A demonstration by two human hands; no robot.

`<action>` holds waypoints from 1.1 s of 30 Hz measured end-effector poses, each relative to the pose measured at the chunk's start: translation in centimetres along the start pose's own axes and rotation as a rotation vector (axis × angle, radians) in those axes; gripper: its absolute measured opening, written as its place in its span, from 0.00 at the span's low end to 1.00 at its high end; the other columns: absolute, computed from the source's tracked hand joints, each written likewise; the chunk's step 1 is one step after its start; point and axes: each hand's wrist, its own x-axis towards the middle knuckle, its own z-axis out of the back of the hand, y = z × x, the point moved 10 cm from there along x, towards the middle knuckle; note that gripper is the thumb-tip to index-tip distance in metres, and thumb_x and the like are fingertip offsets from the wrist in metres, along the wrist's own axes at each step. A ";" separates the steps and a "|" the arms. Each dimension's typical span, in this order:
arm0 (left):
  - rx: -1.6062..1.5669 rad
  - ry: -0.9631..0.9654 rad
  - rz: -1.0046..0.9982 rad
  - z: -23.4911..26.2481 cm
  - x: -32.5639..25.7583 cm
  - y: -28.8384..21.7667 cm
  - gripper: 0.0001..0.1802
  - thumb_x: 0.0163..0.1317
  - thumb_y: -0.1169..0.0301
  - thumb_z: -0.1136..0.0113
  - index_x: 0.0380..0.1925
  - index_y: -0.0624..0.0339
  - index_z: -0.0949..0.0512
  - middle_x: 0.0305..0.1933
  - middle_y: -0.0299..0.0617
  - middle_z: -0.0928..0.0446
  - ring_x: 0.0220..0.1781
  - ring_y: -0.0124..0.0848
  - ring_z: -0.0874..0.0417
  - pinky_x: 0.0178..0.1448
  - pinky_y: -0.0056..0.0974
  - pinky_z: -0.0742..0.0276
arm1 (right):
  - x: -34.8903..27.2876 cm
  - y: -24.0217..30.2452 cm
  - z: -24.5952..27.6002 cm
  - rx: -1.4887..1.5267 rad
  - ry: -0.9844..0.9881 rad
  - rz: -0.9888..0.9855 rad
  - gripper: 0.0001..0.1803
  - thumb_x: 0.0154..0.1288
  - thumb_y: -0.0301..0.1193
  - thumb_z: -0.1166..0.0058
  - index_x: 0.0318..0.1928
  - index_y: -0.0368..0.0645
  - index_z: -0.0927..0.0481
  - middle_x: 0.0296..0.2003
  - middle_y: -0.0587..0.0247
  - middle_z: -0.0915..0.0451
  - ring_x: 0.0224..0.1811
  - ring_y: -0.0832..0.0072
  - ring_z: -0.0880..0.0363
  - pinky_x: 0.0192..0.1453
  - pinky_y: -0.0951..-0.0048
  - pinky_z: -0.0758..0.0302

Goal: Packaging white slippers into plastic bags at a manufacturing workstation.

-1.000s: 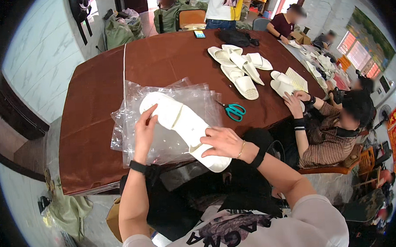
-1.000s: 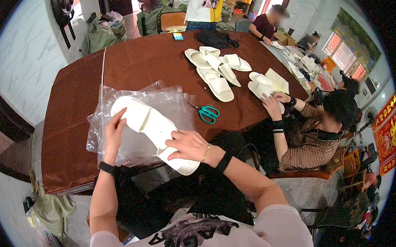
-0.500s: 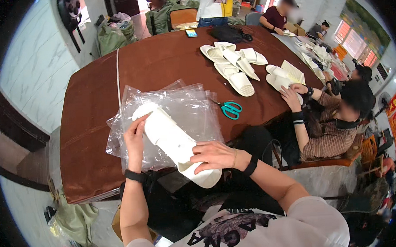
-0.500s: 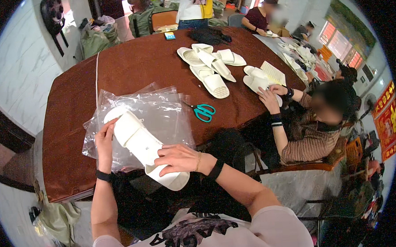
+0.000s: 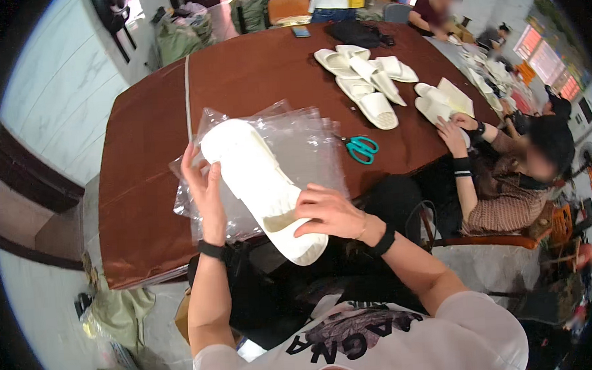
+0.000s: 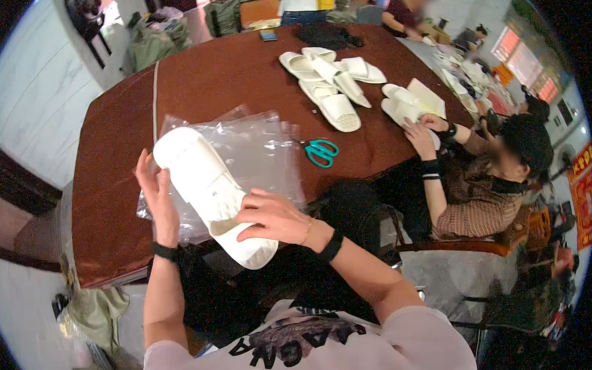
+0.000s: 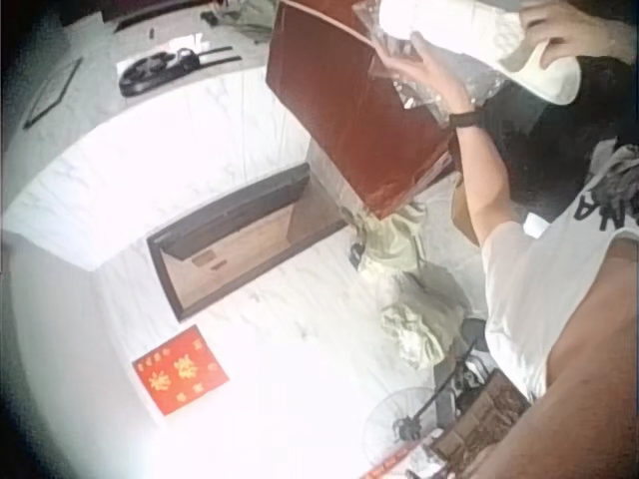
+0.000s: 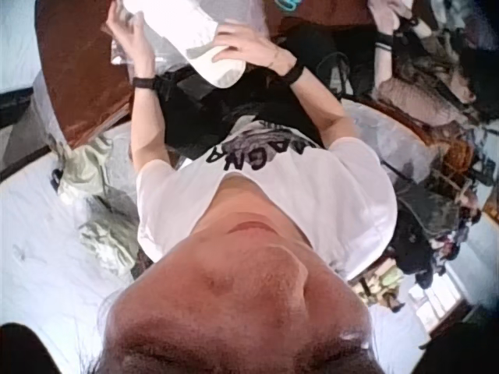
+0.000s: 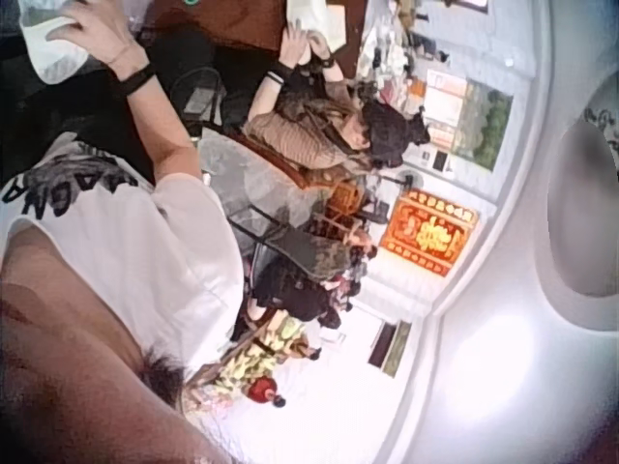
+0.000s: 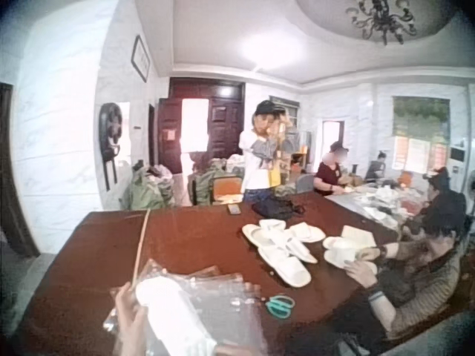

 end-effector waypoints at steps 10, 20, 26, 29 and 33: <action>-1.162 0.497 0.720 -8.5 -5.8 0.0 0.53 0.58 0.26 0.80 0.67 0.58 0.42 0.62 0.53 0.31 0.62 0.45 0.27 0.66 0.48 0.30 | 0.6 -0.8 -1.3 0.167 -0.100 -0.177 0.14 0.51 0.35 0.33 0.32 0.42 0.23 0.32 0.65 0.28 0.38 0.66 0.29 0.38 0.69 0.31; -0.098 0.914 0.471 -10.1 -11.1 5.2 0.28 0.69 0.55 0.49 0.63 0.59 0.34 0.59 0.44 0.26 0.58 0.37 0.24 0.60 0.39 0.27 | -3.4 -9.1 9.1 -0.269 -0.014 -0.363 0.15 0.54 0.37 0.36 0.39 0.41 0.19 0.34 0.57 0.21 0.38 0.62 0.22 0.43 0.66 0.26; 0.659 0.675 -0.022 -6.0 -5.1 5.2 0.21 0.64 0.57 0.43 0.56 0.49 0.25 0.64 0.42 0.31 0.67 0.45 0.34 0.67 0.55 0.39 | -4.9 -16.2 23.7 -0.685 -0.240 -0.564 0.20 0.57 0.32 0.39 0.51 0.42 0.24 0.44 0.52 0.24 0.39 0.55 0.22 0.46 0.60 0.25; 1.174 0.366 -0.141 -1.1 -2.7 5.3 0.19 0.61 0.57 0.41 0.52 0.42 0.22 0.68 0.42 0.38 0.74 0.49 0.47 0.68 0.70 0.51 | -5.7 -20.1 21.4 -0.616 -0.226 -0.645 0.20 0.59 0.25 0.44 0.52 0.42 0.29 0.47 0.48 0.28 0.41 0.50 0.24 0.48 0.58 0.27; 1.351 0.171 -0.033 3.4 -0.8 6.0 0.22 0.58 0.53 0.40 0.52 0.43 0.23 0.66 0.44 0.35 0.66 0.55 0.36 0.66 0.66 0.41 | -9.9 -25.1 9.3 -0.562 0.198 -0.628 0.14 0.54 0.28 0.41 0.39 0.44 0.32 0.41 0.45 0.26 0.45 0.45 0.26 0.49 0.51 0.27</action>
